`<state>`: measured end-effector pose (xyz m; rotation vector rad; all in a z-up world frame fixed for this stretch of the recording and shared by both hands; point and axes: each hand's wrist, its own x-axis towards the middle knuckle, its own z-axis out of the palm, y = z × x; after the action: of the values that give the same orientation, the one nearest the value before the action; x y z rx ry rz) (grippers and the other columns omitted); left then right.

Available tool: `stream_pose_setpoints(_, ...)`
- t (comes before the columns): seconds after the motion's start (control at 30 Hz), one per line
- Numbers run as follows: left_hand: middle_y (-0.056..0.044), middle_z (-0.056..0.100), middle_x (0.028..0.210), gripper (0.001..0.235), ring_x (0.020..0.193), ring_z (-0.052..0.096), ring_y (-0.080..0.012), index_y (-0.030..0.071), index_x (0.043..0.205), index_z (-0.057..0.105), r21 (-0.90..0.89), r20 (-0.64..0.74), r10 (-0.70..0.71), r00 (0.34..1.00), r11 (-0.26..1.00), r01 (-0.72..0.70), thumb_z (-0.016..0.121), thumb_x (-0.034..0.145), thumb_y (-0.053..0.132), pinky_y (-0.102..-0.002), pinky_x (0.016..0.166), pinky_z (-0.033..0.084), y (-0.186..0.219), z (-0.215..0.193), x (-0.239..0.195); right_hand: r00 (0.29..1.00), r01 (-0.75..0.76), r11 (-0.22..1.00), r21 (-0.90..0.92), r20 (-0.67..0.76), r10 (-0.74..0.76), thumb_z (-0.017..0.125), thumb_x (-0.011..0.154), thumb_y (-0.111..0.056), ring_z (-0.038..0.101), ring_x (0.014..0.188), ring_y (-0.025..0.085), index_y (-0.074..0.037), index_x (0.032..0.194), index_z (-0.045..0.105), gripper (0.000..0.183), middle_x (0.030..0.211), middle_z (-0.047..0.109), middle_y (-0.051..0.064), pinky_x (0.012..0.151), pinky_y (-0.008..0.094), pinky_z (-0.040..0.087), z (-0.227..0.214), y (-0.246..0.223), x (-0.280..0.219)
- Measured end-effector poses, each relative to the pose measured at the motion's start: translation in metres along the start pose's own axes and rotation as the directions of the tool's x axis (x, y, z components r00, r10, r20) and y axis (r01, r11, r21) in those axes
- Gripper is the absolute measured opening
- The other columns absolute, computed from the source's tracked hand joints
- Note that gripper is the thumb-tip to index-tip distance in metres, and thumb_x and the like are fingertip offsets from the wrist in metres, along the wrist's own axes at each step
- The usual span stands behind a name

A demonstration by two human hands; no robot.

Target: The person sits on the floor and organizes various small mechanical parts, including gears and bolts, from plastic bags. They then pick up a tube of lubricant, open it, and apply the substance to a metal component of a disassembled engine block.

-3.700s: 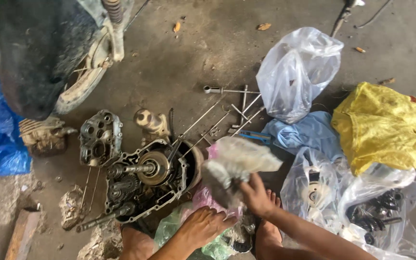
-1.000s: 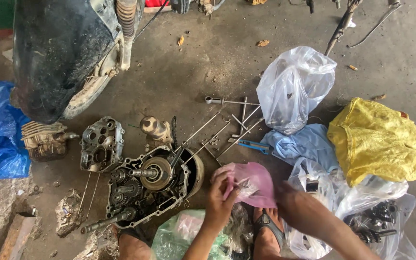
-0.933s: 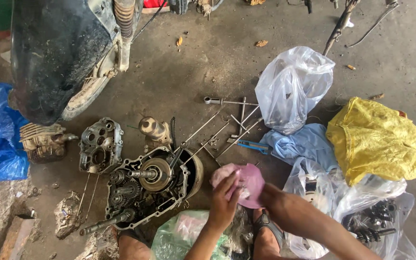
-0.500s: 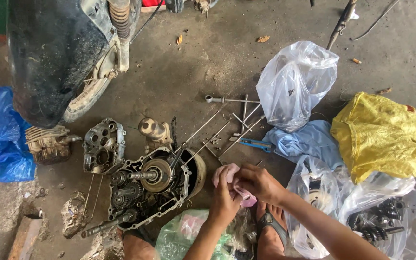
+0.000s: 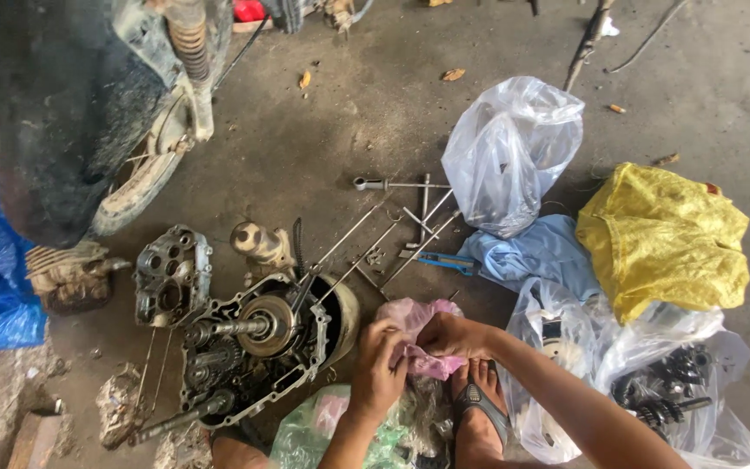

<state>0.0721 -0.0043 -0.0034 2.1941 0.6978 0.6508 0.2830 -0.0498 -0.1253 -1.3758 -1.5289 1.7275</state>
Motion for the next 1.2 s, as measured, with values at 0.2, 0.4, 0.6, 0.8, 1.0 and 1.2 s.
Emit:
stream_pose_setpoints(0.2,-0.009,0.059,0.108,0.034,0.091,0.066,-0.0282,0.013,0.106,0.067,0.146,-0.038,0.064,0.997,0.988,-0.058,0.082,0.076,0.004,-0.040,0.075,0.054,-0.011,0.012,-0.022,0.993,0.085,0.957,0.277,0.058,-0.105,0.070,0.096,-0.007,0.054,0.084,0.011,0.008,0.103,0.071,0.017,0.083,0.062,0.005,0.071,0.030,0.049,0.000,0.028,-0.023)
stream_pose_setpoints(0.4,-0.008,0.060,0.111,0.032,0.099,0.069,-0.0286,0.013,0.119,0.072,0.081,0.166,0.208,0.964,0.971,-0.224,0.072,0.088,0.007,-0.040,0.083,0.058,0.012,-0.004,-0.010,0.982,-0.168,0.641,0.749,0.187,0.039,0.071,0.090,-0.003,0.065,0.083,0.010,0.002,0.116,0.072,0.026,0.093,0.071,0.003,0.070,0.024,0.050,-0.010,-0.010,-0.042)
stream_pose_setpoints(0.6,-0.017,0.061,0.120,0.036,0.095,0.073,-0.0274,0.004,0.122,0.070,0.045,0.179,0.098,0.979,0.993,-0.108,0.079,0.088,0.014,-0.027,0.072,0.065,-0.033,0.031,-0.048,0.994,-0.078,0.674,0.734,0.110,-0.005,0.073,0.090,0.001,0.069,0.091,0.013,0.003,0.111,0.071,0.021,0.098,0.073,0.006,0.085,0.029,0.058,-0.016,-0.051,-0.052)
stream_pose_setpoints(0.8,-0.006,0.071,0.093,0.014,0.081,0.076,-0.0164,0.008,0.102,0.076,0.058,-0.051,-0.230,0.972,0.971,0.233,0.078,0.089,0.014,-0.026,0.061,0.061,-0.068,0.040,-0.071,0.972,0.120,0.937,0.329,-0.231,-0.043,0.069,0.092,0.000,0.070,0.097,0.016,-0.006,0.113,0.069,0.022,0.102,0.074,0.002,0.087,0.030,0.058,-0.032,0.001,-0.042)
stream_pose_setpoints(1.0,-0.008,0.067,0.078,0.013,0.065,0.066,-0.0189,0.004,0.084,0.069,0.085,-0.133,-0.524,0.841,0.840,0.537,0.075,0.090,0.013,-0.037,0.057,0.052,-0.055,0.038,-0.071,0.730,-0.370,0.897,-0.243,-0.673,0.120,0.070,0.093,-0.013,0.075,0.108,0.028,-0.005,0.107,0.073,0.016,0.110,0.077,0.015,0.093,0.037,0.061,-0.025,0.041,-0.043)
stream_pose_setpoints(1.2,-0.010,0.075,0.074,0.007,0.056,0.065,-0.0153,0.001,0.088,0.073,-0.529,0.049,-0.797,0.602,0.490,0.692,0.074,0.086,0.008,-0.032,0.045,0.049,-0.009,0.042,-0.038,0.751,0.092,0.547,-0.832,-0.303,-0.587,0.073,0.067,-0.053,0.047,0.132,0.044,-0.023,0.119,0.063,0.061,0.141,0.051,0.019,0.110,0.066,0.033,0.022,-0.072,-0.046)
